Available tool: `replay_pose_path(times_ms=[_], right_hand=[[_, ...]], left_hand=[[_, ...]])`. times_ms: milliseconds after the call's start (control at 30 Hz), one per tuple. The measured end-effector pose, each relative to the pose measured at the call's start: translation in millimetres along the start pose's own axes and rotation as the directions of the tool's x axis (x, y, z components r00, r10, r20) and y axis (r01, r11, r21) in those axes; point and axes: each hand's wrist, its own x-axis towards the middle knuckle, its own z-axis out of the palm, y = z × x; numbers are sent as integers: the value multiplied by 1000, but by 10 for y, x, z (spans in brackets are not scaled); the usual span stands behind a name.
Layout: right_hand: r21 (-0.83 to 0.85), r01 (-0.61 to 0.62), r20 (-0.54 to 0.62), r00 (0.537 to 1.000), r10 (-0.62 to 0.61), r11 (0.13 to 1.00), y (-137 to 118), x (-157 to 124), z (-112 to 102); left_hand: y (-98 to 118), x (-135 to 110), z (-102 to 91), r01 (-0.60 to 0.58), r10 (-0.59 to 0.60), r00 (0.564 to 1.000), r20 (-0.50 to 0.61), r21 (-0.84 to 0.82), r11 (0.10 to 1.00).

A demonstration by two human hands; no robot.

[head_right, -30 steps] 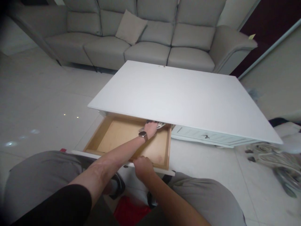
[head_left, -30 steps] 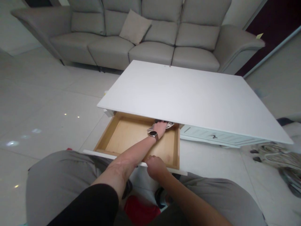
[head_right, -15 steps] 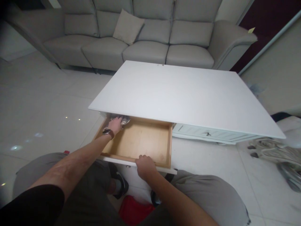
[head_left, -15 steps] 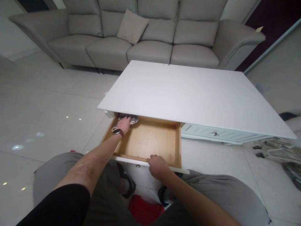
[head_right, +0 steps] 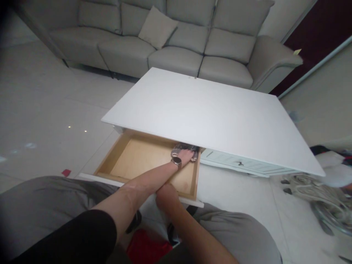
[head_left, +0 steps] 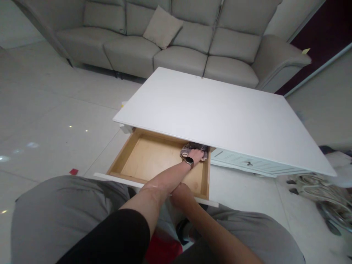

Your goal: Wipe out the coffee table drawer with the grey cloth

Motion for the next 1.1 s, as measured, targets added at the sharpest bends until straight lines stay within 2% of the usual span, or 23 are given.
replay_pose_path(times_ms=[133, 233, 333, 400, 500, 667, 767, 833, 933, 1033, 1100], right_hand=[[-11, 45, -2, 999, -45, 999, 7, -18, -8], [-49, 41, 14, 999, -40, 998, 10, -10, 12], [-49, 56, 25, 998, -55, 997, 13, -4, 18], [-40, 67, 31, 997, -66, 997, 7, -10, 2], [-30, 78, 34, 996, -77, 996, -10, -17, -24], [21, 72, -16, 997, -72, 997, -4, 45, 47], [35, 94, -51, 994, -92, 995, 30, 82, 107], [58, 76, -56, 996, -73, 995, 43, 77, 107], [66, 57, -52, 997, -54, 996, 34, 41, 53], [10, 89, -17, 996, -88, 996, 17, 19, 9], [-30, 91, 12, 996, -90, 995, 15, 19, 11]], left_hand=[[-539, -240, -73, -43, 44, 999, -9, 82, 996], [-942, -442, -200, 9, -6, 1000, -28, 137, 990], [-1174, -575, -293, 78, -70, 996, -53, 182, 980], [-1167, -595, -296, 116, -103, 992, -74, 201, 973], [-892, -513, -191, 121, -106, 991, -84, 198, 973], [-175, -234, 101, -87, 95, 994, -63, 117, 989], [-25, -123, 190, -114, 121, 990, -70, 96, 989], [-103, -120, 200, -130, 137, 988, -69, 95, 987], [-378, -232, 174, -155, 162, 984, -67, 108, 982], [-766, -458, 95, -116, 130, 987, -95, 139, 983], [-1099, -652, -13, -44, 68, 989, -130, 179, 983]])
